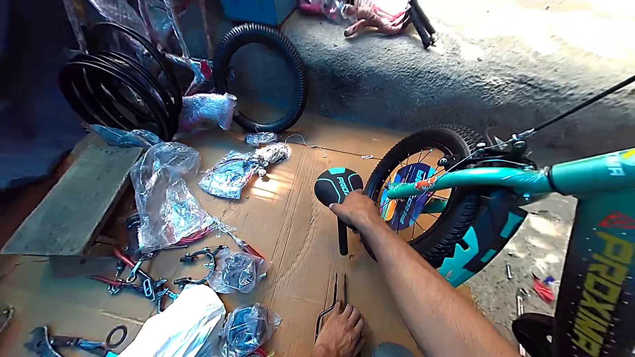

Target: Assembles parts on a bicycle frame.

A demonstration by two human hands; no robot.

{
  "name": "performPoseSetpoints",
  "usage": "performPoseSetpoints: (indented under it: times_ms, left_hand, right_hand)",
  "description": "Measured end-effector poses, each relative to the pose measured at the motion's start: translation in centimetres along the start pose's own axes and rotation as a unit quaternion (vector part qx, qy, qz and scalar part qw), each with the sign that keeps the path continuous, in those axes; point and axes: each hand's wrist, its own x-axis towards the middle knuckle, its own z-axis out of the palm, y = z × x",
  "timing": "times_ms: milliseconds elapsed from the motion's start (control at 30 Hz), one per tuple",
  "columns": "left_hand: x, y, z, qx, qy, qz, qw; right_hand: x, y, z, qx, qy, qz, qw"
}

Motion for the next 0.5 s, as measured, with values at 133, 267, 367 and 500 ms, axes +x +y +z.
performPoseSetpoints:
  times_ms: [133, 267, 367, 500]
  left_hand:
    - [-0.7, 0.0, -0.5, 0.004, -0.015, -0.015, 1.0]
    - [-1.0, -0.6, 0.0, 0.009, 0.012, 0.015, 1.0]
    - [-1.3, -0.6, 0.2, -0.001, 0.019, 0.02, 1.0]
    - [-1.4, -0.4, -0.2, -0.004, 0.015, 0.007, 1.0]
  right_hand:
    - [1.1, 2.0, 2.5, -0.011, -0.045, -0.01, 0.999]
    - [2.1, 3.6, 3.5, 0.013, -0.071, -0.012, 0.997]
    - [1.8, 3.6, 3.0, 0.03, -0.082, -0.014, 0.996]
    - [1.5, 3.2, 2.6, 0.025, -0.089, -0.023, 0.995]
